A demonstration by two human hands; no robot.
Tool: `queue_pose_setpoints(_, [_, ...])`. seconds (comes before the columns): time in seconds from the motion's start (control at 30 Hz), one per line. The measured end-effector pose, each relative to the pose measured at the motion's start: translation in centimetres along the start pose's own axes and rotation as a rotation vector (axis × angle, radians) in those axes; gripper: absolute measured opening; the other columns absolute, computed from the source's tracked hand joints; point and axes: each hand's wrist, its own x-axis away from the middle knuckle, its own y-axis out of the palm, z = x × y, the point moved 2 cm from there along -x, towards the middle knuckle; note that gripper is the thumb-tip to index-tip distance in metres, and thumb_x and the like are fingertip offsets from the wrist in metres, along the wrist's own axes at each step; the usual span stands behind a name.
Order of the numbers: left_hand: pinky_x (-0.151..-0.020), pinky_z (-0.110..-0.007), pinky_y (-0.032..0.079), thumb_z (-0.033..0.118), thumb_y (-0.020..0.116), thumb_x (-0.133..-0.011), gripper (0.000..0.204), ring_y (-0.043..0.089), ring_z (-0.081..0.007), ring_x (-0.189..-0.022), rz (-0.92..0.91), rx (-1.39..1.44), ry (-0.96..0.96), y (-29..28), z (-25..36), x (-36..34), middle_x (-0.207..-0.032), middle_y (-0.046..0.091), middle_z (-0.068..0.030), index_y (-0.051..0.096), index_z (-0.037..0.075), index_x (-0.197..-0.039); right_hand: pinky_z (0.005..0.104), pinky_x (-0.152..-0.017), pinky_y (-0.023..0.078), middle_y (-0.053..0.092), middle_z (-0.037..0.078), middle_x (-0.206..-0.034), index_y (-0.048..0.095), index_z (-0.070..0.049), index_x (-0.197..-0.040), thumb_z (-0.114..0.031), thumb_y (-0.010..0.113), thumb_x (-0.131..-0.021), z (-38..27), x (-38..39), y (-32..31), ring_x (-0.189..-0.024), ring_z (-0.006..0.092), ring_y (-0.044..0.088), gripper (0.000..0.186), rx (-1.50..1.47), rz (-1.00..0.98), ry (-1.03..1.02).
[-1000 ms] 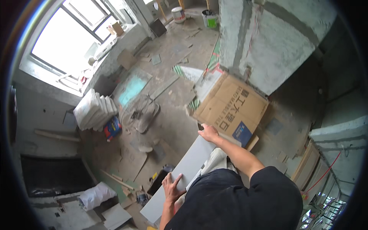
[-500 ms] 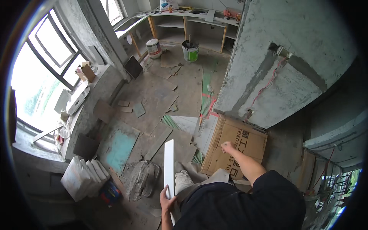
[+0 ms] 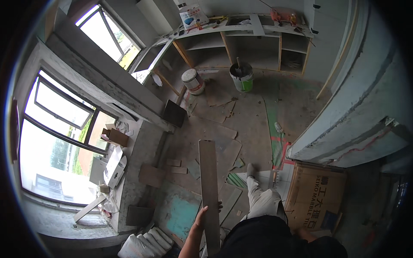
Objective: Cutting tiles with an angle grinder and applying mortar to install them in a renovation area.
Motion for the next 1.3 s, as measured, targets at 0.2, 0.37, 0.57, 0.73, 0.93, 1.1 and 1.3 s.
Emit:
queue_pose_setpoints(0.2, [-0.120,-0.045,0.048,0.054,0.068,-0.104,0.083,0.063,-0.0315,-0.144,0.084,0.017,-0.079,-4.3,14.4,-16.9,-0.158,0.065,-0.0204,0.052,-0.001,-0.165,0.0485,-0.073,0.065,0.082,0.017,-0.106,0.076,-0.006,-0.130,-0.035,0.071,-0.109,-32.7,-20.9,-2.2,-0.089,0.0351,0.083,0.037,-0.022,0.120,-0.059])
queue_pose_setpoints(0.37, [-0.105,-0.041,0.054,0.066,0.056,-0.110,0.080,0.068,-0.0260,-0.123,0.117,0.023,-0.320,-8.3,27.5,-31.0,-0.144,0.072,-0.0168,0.064,0.000,-0.156,0.0327,-0.068,0.061,0.080,0.007,-0.095,0.077,-0.001,-0.128,-0.028,0.070,-0.114,-81.1,-20.3,0.2,-0.078,0.0151,0.078,0.031,-0.108,0.194,-0.724])
queue_pose_setpoints(0.57, [-0.117,-0.050,0.052,0.079,0.045,-0.112,0.095,0.067,-0.0343,-0.136,0.086,0.240,-0.345,-18.2,35.6,-50.9,-0.151,0.069,-0.0203,0.059,-0.002,-0.159,0.0289,-0.075,0.061,0.077,0.004,-0.098,0.075,0.000,-0.132,-0.024,0.070,-0.115,-112.6,-22.1,-2.7,-0.084,0.0103,0.074,0.030,-0.003,0.243,-1.102])
queue_pose_setpoints(0.73, [-0.111,-0.050,0.055,0.084,0.044,-0.110,0.098,0.070,-0.0325,-0.130,0.085,0.210,-0.367,-22.1,48.0,-69.0,-0.147,0.070,-0.0192,0.061,0.000,-0.159,0.0257,-0.062,0.053,0.073,0.001,-0.089,0.072,0.000,-0.135,-0.025,0.069,-0.114,-113.4,-30.6,-7.4,-0.071,0.0086,0.067,0.033,-0.085,0.497,-0.497])
queue_pose_setpoints(0.93, [-0.115,-0.054,0.054,0.085,0.039,-0.110,0.102,0.069,-0.0377,-0.133,0.042,0.161,-0.422,-22.5,64.4,-83.0,-0.150,0.067,-0.0222,0.057,-0.001,-0.162,0.0333,-0.069,0.060,0.081,0.007,-0.087,0.082,0.000,-0.109,-0.021,0.075,-0.106,-122.4,-36.1,-3.0,-0.073,0.0130,0.075,0.022,0.299,0.491,-0.535])
queue_pose_setpoints(1.1, [-0.118,-0.056,0.052,0.085,0.037,-0.110,0.105,0.067,-0.0389,-0.136,0.088,0.202,-0.405,-21.4,70.9,-93.0,-0.160,0.061,-0.0236,0.050,-0.002,-0.166,0.0522,-0.090,0.061,0.081,0.016,-0.107,0.080,-0.010,-0.111,-0.036,0.078,-0.101,-142.8,-46.0,-0.3,-0.105,0.0414,0.077,0.028,0.658,0.505,-0.625])
queue_pose_setpoints(1.3, [-0.112,-0.056,0.056,0.086,0.040,-0.107,0.111,0.069,-0.0394,-0.131,0.152,0.122,-0.362,-19.0,71.4,-108.4,-0.156,0.063,-0.0264,0.044,-0.006,-0.168,0.0482,-0.115,0.050,0.076,0.015,-0.120,0.076,-0.001,-0.111,-0.020,0.061,-0.103,-161.1,-67.3,-0.8,-0.124,0.0350,0.069,0.026,1.586,0.478,-1.099])
